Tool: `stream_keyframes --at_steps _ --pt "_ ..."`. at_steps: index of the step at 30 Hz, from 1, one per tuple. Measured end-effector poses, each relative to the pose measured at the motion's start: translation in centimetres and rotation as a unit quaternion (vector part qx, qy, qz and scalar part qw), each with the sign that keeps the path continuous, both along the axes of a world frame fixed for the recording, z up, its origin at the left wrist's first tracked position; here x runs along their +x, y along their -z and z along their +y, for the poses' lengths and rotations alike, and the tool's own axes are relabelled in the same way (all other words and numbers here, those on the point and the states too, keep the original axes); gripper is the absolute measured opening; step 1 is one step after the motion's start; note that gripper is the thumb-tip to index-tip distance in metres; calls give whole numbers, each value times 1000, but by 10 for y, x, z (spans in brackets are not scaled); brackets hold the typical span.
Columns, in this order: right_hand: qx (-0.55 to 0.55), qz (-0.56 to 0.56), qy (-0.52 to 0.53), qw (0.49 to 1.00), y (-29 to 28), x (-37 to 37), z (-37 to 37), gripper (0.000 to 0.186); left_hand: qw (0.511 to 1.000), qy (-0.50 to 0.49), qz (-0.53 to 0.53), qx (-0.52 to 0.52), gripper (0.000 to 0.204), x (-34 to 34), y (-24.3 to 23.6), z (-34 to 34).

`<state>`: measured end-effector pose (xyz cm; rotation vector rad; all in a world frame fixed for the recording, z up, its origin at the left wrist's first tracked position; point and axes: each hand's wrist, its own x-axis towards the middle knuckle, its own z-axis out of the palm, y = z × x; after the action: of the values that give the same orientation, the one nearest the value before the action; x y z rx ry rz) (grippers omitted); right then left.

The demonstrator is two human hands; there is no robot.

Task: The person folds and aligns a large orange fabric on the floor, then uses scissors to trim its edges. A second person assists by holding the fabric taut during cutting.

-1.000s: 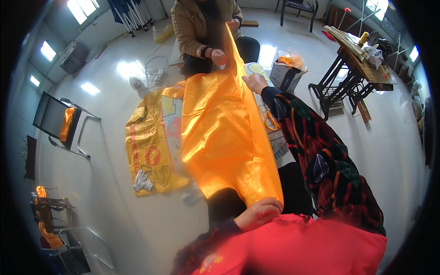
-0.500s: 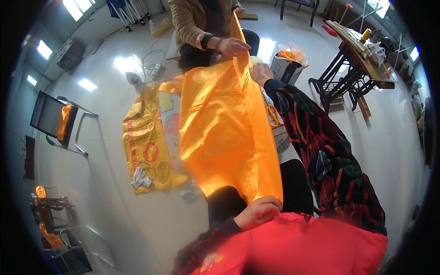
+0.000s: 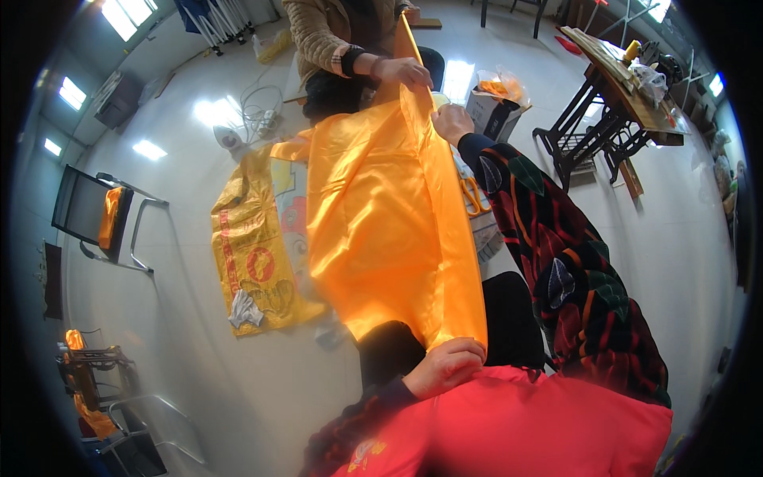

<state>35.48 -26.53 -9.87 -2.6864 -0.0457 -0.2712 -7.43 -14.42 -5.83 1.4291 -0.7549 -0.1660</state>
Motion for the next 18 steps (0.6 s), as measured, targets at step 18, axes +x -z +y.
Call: stream_keyframes --at_steps 18 --pt "-72 115 -42 990 103 -72 -95 29 999 -40 -20 26 15 2 4 3"
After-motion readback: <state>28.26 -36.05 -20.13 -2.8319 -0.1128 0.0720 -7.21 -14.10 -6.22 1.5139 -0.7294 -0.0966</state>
